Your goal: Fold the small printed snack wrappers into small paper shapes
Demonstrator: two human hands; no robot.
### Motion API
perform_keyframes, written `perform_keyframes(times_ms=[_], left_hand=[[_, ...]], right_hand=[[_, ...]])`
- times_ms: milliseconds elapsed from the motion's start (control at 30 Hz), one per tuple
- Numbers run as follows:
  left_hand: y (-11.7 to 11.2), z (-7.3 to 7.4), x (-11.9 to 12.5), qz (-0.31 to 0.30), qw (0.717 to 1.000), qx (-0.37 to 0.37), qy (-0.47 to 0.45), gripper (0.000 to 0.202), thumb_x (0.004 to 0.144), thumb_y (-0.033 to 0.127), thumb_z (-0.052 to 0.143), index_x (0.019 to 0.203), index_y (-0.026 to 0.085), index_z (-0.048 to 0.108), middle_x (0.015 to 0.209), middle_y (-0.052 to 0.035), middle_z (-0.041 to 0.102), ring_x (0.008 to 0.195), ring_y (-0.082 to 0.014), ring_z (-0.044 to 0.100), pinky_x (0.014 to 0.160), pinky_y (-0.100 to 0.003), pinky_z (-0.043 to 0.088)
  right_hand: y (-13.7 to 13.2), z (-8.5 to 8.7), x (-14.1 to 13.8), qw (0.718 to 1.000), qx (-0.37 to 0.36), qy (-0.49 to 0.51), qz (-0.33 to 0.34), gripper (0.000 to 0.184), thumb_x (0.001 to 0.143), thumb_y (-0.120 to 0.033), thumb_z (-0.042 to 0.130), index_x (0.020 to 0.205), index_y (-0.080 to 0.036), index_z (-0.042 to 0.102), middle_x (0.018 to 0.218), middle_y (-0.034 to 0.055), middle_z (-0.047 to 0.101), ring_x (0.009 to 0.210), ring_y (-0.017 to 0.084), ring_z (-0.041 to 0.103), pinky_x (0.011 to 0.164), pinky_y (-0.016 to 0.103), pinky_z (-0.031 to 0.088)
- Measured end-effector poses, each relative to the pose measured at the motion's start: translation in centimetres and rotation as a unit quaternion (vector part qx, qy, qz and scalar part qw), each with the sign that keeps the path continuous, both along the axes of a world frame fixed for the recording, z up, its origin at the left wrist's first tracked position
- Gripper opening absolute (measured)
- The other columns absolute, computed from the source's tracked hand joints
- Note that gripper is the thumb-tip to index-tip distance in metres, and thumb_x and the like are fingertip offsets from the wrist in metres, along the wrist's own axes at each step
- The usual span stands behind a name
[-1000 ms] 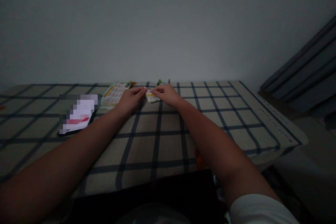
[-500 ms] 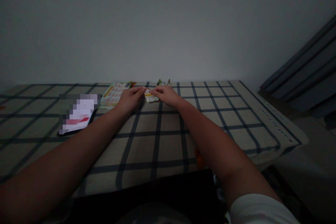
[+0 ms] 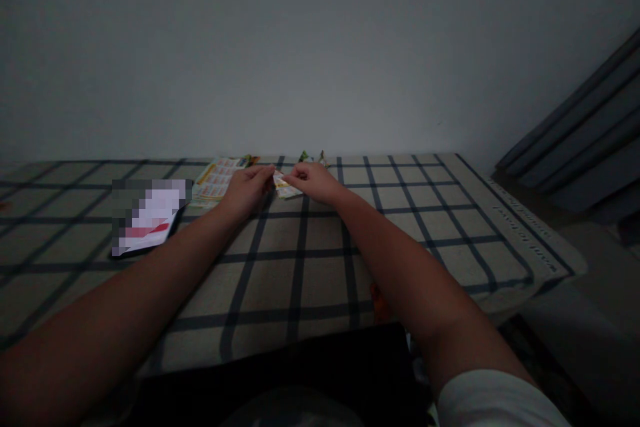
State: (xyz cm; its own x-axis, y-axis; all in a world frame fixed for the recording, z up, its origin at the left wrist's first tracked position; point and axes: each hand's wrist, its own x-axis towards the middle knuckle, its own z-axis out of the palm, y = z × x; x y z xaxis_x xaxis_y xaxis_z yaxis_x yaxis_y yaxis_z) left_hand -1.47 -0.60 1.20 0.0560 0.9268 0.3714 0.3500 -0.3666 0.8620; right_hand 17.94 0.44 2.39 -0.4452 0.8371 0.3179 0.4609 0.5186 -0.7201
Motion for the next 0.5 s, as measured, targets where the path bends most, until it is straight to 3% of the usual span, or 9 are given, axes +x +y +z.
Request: perform_keyframes(times_ms=[167,500], left_hand=[[-0.01,-0.04,0.05,0.003,1.0,0.013,0.019,0.043,0.09,0.049,0.054,0.056,0.022,0.053,0.053,0.0021,0.047,0.057,-0.0151,0.044,0.06,-0.03,0.037],[-0.19,-0.27,0.18,-0.006,0.999,-0.036,-0.017,0.04,0.086,0.057,0.061,0.078,0.02,0.074,0.059,-0.0019,0.061,0.065,-0.0202,0.059,0.059,-0.029,0.044]], right_hand=[[0.04,-0.01,-0.04,1.0,0.0,0.004,-0.001,0.034,0.091,-0.045,0.059,0.07,-0.019,0.054,0.072,0.0004,0.055,0.07,0.014,0.046,0.066,0.028,0.035],[0.07,-0.17,0.2,1.0,0.012,0.006,-0.007,0.037,0.09,-0.05,0.058,0.07,-0.019,0.054,0.07,0.0002,0.054,0.069,0.014,0.045,0.065,0.028,0.034]])
